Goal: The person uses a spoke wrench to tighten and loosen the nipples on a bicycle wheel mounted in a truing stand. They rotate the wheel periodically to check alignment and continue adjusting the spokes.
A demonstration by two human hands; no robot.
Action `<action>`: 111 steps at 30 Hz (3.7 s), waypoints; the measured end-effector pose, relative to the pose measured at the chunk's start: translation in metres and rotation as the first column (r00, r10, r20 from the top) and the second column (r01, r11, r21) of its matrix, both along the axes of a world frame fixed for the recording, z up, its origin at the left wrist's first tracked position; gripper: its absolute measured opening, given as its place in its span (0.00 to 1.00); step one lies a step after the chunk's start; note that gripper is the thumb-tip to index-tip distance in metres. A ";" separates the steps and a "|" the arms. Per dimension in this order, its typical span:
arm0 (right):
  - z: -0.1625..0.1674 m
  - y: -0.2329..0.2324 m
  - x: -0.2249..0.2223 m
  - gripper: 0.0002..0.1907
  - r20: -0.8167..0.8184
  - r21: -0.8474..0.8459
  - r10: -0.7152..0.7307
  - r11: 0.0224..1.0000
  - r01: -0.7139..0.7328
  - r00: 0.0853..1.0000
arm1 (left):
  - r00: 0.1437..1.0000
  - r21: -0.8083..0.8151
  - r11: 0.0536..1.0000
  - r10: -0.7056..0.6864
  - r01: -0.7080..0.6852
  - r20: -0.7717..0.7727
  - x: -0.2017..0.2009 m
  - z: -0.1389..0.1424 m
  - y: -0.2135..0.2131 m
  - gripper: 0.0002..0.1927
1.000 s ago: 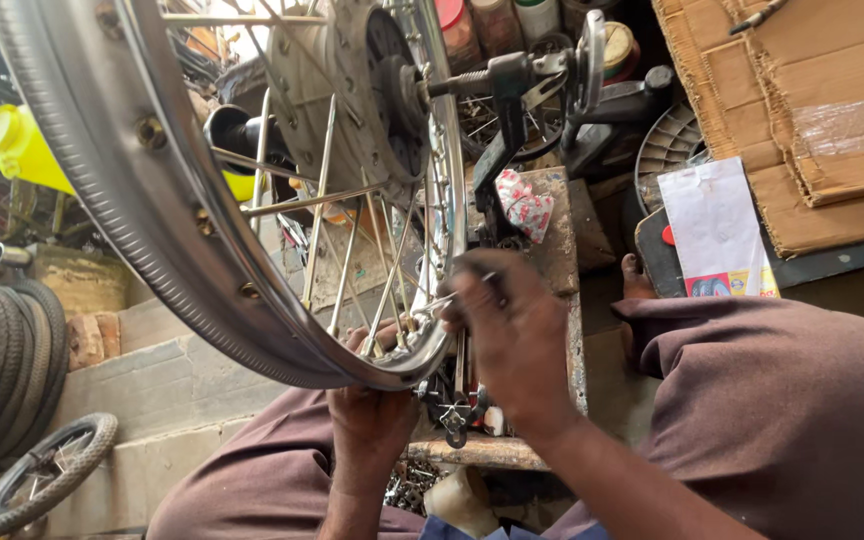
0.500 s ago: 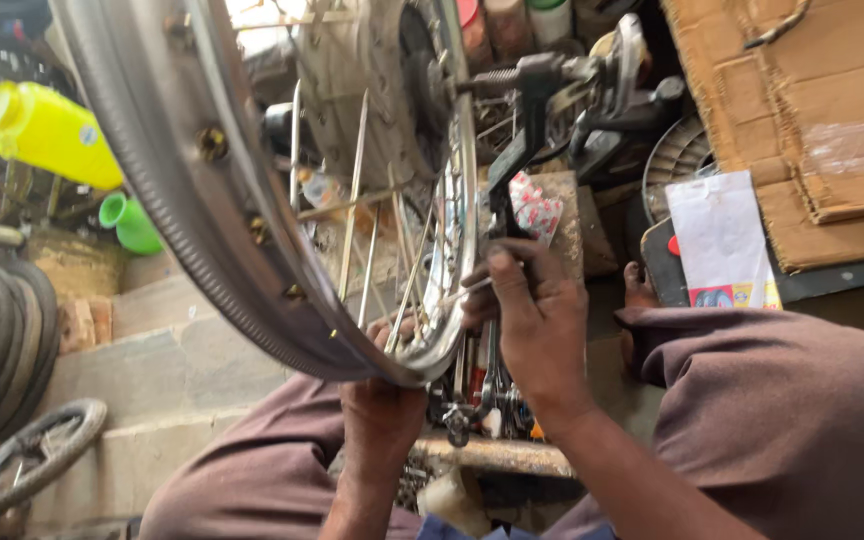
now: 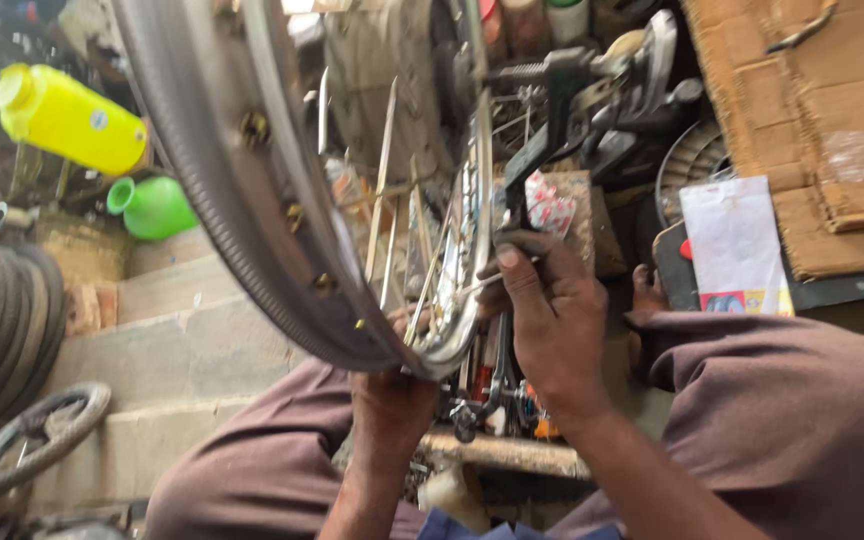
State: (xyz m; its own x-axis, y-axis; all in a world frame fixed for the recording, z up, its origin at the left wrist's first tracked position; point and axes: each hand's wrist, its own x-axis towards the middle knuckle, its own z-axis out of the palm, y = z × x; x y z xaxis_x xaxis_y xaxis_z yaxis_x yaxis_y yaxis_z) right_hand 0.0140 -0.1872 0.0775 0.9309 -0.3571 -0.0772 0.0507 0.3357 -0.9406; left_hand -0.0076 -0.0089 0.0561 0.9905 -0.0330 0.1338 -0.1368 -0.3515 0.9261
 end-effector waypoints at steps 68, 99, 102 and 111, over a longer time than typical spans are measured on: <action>0.013 0.003 0.013 0.06 -0.239 0.238 0.182 0.963 -0.124 0.954 | 0.981 0.273 0.962 -0.042 -0.012 0.189 0.004 0.020 -0.003 0.08; 0.000 0.002 0.021 0.09 -0.211 0.573 0.303 0.809 -0.133 0.929 | 0.979 0.028 0.998 -0.067 0.063 0.191 0.005 0.004 -0.002 0.15; -0.007 0.001 0.013 0.10 -0.162 0.261 0.073 0.965 -0.028 0.984 | 0.997 0.239 0.971 0.002 -0.020 0.078 0.004 0.005 -0.003 0.14; 0.000 0.006 -0.003 0.08 0.059 -0.269 0.205 0.946 -0.182 0.977 | 0.981 0.270 0.962 -0.007 -0.047 0.194 0.004 0.003 -0.001 0.17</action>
